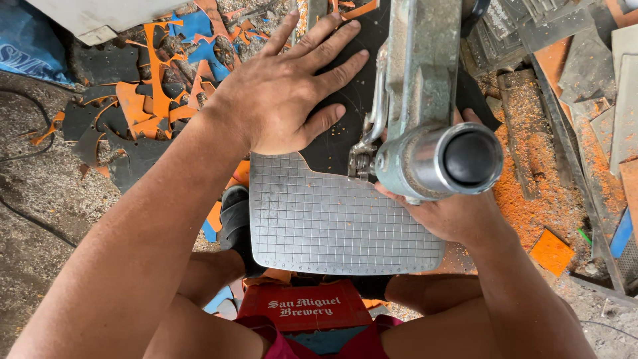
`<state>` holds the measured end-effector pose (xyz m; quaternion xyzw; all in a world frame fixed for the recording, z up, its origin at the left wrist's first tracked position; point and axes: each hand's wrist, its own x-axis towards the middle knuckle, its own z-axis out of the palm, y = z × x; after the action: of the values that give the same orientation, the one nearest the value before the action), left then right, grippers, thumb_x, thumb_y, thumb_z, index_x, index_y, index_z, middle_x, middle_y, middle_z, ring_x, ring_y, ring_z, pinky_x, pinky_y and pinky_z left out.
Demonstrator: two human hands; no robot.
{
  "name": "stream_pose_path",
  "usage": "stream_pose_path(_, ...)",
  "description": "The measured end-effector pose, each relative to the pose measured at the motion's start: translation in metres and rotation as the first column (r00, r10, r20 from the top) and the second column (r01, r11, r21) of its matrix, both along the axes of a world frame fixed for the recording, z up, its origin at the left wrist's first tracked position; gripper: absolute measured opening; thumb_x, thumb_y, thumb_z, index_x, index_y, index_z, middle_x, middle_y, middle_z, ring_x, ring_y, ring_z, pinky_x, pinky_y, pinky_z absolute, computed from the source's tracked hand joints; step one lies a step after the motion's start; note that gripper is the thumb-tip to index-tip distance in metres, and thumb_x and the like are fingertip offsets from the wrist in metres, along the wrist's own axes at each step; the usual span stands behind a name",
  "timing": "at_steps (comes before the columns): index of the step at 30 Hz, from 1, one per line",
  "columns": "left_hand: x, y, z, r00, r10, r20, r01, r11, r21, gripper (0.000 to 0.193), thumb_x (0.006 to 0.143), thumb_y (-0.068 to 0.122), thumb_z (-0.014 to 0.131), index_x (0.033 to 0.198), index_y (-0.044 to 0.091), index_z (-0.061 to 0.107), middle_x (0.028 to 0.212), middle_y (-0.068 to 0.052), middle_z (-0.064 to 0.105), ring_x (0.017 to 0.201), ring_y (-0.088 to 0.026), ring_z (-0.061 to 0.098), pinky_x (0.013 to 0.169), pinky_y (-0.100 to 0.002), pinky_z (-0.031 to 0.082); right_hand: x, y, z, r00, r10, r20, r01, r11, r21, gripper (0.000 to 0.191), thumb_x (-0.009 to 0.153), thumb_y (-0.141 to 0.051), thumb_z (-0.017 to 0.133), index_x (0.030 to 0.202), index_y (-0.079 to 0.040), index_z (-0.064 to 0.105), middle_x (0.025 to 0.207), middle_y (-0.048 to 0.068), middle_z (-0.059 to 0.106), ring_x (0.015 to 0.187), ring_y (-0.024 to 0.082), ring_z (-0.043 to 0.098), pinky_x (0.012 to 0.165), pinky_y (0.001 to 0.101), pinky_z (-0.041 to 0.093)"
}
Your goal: The person uses a vertical cutting machine to cut a black sheet of material on a gridded mat. They guide the material with both hands, rotating it to follow a curved outline, and remove the cut piece to continue cutting the remaining sheet.
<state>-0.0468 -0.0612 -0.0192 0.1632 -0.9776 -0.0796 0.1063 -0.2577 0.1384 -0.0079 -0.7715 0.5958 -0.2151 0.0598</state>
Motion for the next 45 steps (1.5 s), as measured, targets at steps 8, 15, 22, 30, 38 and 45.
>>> stream_pose_path(8, -0.003, -0.003, -0.002, 0.999, 0.036, 0.039, -0.035, 0.999, -0.010, 0.060, 0.106, 0.048, 0.042, 0.158, 0.019, 0.039, 0.167, -0.008, 0.025, 0.154, -0.027, 0.019, 0.125, -0.054, 0.009, -0.009, -0.003, -0.014, 1.000, -0.009, 0.030, 0.009, 1.000, -0.025, 0.049, 0.091, -0.045, 0.079, 0.128, -0.014, 0.069, 0.132, 0.016, 0.067, 0.146, 0.032, 0.046, 0.129, 0.0610, 0.016)
stream_pose_path(15, -0.004, -0.010, -0.001, 0.998, 0.059, 0.024, -0.059, 0.998, -0.012, 0.061, 0.105, 0.044, 0.044, 0.159, 0.016, 0.039, 0.168, -0.008, 0.024, 0.154, -0.030, 0.021, 0.124, -0.056, 0.011, -0.016, -0.014, -0.016, 0.990, -0.057, -0.129, 0.062, 0.997, 0.035, 0.042, 0.078, -0.034, 0.082, 0.116, -0.019, 0.075, 0.130, 0.010, 0.068, 0.154, 0.036, 0.028, 0.125, 0.0620, 0.009)
stream_pose_path(22, 0.005, -0.010, 0.000, 0.984, 0.168, 0.052, -0.168, 0.986, -0.005, 0.062, 0.106, 0.043, 0.042, 0.161, 0.014, 0.035, 0.169, -0.011, 0.023, 0.153, -0.032, 0.022, 0.123, -0.060, 0.012, -0.006, 0.002, 0.010, 0.984, -0.070, -0.165, 0.085, 0.993, 0.087, 0.039, 0.089, -0.038, 0.070, 0.119, -0.014, 0.075, 0.133, 0.012, 0.069, 0.143, 0.031, 0.047, 0.125, 0.0665, 0.019)
stream_pose_path(30, 0.052, 0.043, 0.012, 0.900, 0.417, 0.125, -0.409, 0.908, -0.085, 0.063, 0.102, 0.039, 0.039, 0.161, 0.015, 0.031, 0.164, -0.025, 0.022, 0.151, -0.046, 0.017, 0.111, -0.075, 0.010, 0.035, 0.063, 0.033, 0.984, 0.179, -0.006, -0.177, 0.979, 0.100, 0.054, 0.083, -0.055, 0.072, 0.104, -0.006, 0.076, 0.133, 0.011, 0.068, 0.135, 0.036, 0.053, 0.113, 0.0556, 0.036)
stream_pose_path(38, 0.074, 0.185, 0.037, 0.810, 0.579, 0.092, -0.582, 0.813, 0.008, 0.063, 0.094, 0.046, 0.054, 0.135, -0.003, 0.055, 0.158, -0.026, 0.032, 0.149, -0.051, 0.020, 0.113, -0.077, 0.013, 0.064, 0.067, 0.028, 0.963, 0.198, 0.184, -0.208, 0.977, 0.038, 0.047, 0.086, -0.037, 0.077, 0.118, -0.003, 0.072, 0.138, 0.015, 0.065, 0.130, 0.034, 0.057, 0.107, 0.0472, 0.046)
stream_pose_path(45, 0.083, 0.172, 0.035, 0.945, 0.325, -0.049, -0.314, 0.937, 0.155, 0.029, 0.099, 0.031, 0.058, 0.122, 0.014, 0.060, 0.160, -0.015, 0.041, 0.155, -0.036, 0.031, 0.124, -0.069, 0.017, 0.060, 0.066, 0.038, 0.997, -0.005, -0.071, 0.012, 0.995, 0.101, 0.059, 0.074, -0.043, 0.081, 0.115, -0.001, 0.070, 0.127, 0.010, 0.067, 0.125, 0.036, 0.057, 0.102, 0.0507, 0.045)
